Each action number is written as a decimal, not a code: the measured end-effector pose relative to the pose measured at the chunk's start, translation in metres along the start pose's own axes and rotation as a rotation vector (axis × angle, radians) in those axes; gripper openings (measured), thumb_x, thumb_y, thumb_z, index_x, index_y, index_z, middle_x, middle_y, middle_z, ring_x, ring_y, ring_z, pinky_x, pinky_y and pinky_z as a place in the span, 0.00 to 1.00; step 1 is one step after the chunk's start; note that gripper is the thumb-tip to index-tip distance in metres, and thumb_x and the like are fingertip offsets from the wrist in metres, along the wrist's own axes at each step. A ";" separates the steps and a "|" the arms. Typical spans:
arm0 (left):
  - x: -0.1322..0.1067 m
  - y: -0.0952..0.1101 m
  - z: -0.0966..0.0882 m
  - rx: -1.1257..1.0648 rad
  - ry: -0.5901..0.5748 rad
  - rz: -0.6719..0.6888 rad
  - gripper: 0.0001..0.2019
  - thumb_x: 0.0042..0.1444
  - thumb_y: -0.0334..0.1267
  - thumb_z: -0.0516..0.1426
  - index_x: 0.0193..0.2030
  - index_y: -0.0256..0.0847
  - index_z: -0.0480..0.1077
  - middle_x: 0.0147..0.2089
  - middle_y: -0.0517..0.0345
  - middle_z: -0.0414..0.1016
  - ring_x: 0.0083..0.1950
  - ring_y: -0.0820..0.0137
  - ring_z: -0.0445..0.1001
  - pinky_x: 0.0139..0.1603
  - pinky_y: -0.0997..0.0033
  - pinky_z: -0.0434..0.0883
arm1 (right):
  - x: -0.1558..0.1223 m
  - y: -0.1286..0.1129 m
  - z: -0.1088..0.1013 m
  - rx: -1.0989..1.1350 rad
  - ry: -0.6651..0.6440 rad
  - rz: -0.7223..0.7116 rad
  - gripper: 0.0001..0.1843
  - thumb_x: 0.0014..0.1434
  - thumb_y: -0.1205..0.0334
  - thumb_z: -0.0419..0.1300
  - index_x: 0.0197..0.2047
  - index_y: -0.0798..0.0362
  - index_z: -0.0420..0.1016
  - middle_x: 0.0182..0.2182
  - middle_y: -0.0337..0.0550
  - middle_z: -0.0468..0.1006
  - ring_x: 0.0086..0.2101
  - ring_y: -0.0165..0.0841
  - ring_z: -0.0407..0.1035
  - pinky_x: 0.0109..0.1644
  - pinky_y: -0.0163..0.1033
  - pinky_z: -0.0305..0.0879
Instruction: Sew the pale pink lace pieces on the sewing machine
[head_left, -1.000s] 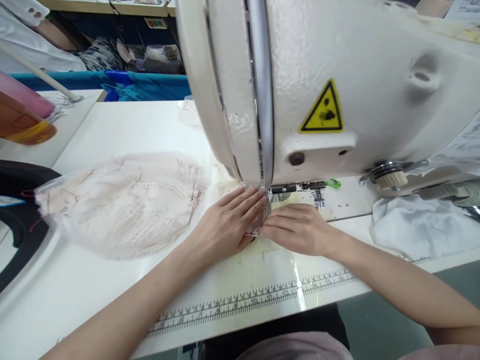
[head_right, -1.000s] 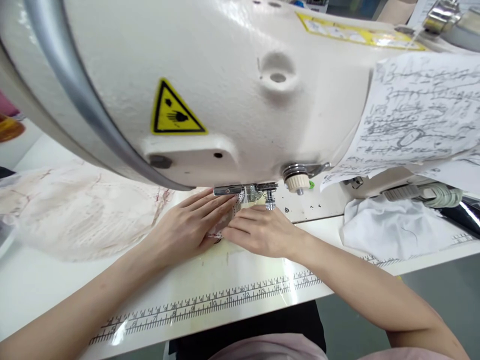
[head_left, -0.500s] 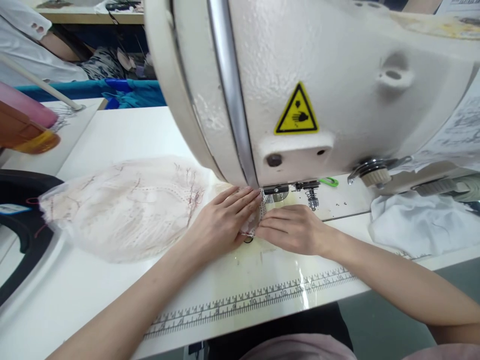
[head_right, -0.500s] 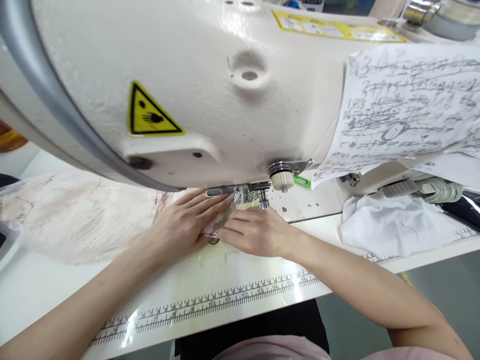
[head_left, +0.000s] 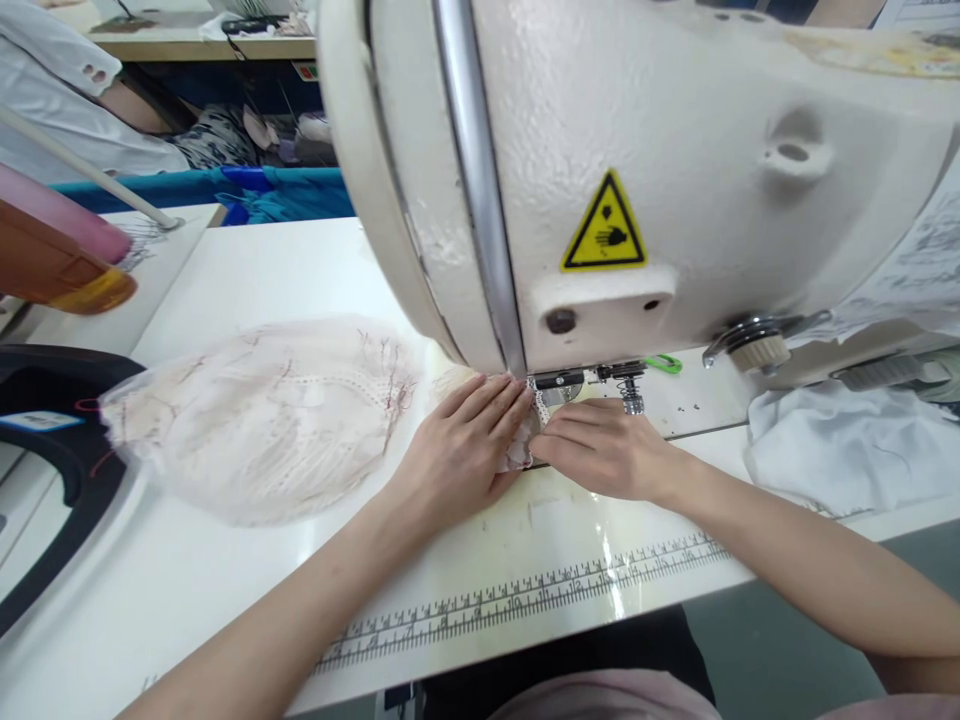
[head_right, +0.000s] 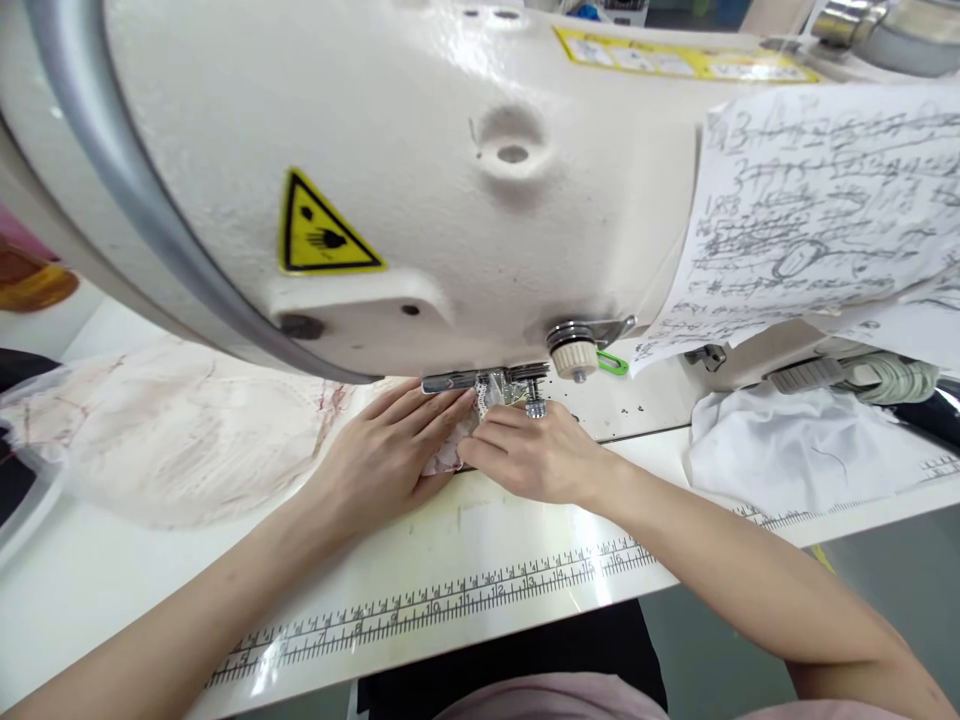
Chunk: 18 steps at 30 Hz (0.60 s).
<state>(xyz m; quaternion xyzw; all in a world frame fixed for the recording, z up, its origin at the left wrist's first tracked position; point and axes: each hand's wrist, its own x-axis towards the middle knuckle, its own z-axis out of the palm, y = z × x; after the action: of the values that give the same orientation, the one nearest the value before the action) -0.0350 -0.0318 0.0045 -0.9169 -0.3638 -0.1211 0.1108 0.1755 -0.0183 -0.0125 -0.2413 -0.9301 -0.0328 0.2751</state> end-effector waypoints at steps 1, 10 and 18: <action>0.000 0.000 0.000 0.001 -0.008 -0.005 0.25 0.61 0.41 0.49 0.59 0.24 0.66 0.60 0.41 0.70 0.61 0.54 0.69 0.62 0.52 0.66 | 0.000 0.001 0.000 -0.013 0.002 0.000 0.13 0.60 0.77 0.51 0.34 0.52 0.72 0.26 0.33 0.74 0.36 0.26 0.68 0.36 0.32 0.62; 0.000 0.003 0.001 -0.031 -0.010 -0.057 0.26 0.60 0.41 0.51 0.61 0.28 0.65 0.59 0.41 0.72 0.60 0.52 0.69 0.62 0.49 0.65 | 0.006 0.010 -0.009 -0.094 0.047 -0.037 0.11 0.59 0.76 0.52 0.31 0.52 0.69 0.24 0.31 0.73 0.30 0.24 0.67 0.30 0.33 0.59; -0.001 0.004 0.000 -0.043 -0.047 -0.078 0.27 0.59 0.43 0.52 0.62 0.28 0.64 0.59 0.42 0.72 0.61 0.51 0.68 0.64 0.48 0.63 | 0.014 0.012 -0.023 -0.255 0.057 -0.045 0.11 0.59 0.74 0.53 0.28 0.52 0.69 0.21 0.30 0.70 0.25 0.23 0.63 0.24 0.35 0.49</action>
<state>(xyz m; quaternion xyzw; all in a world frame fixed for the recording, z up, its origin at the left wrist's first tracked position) -0.0326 -0.0353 0.0032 -0.9067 -0.3992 -0.1117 0.0779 0.1827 -0.0059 0.0136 -0.2523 -0.9153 -0.1636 0.2679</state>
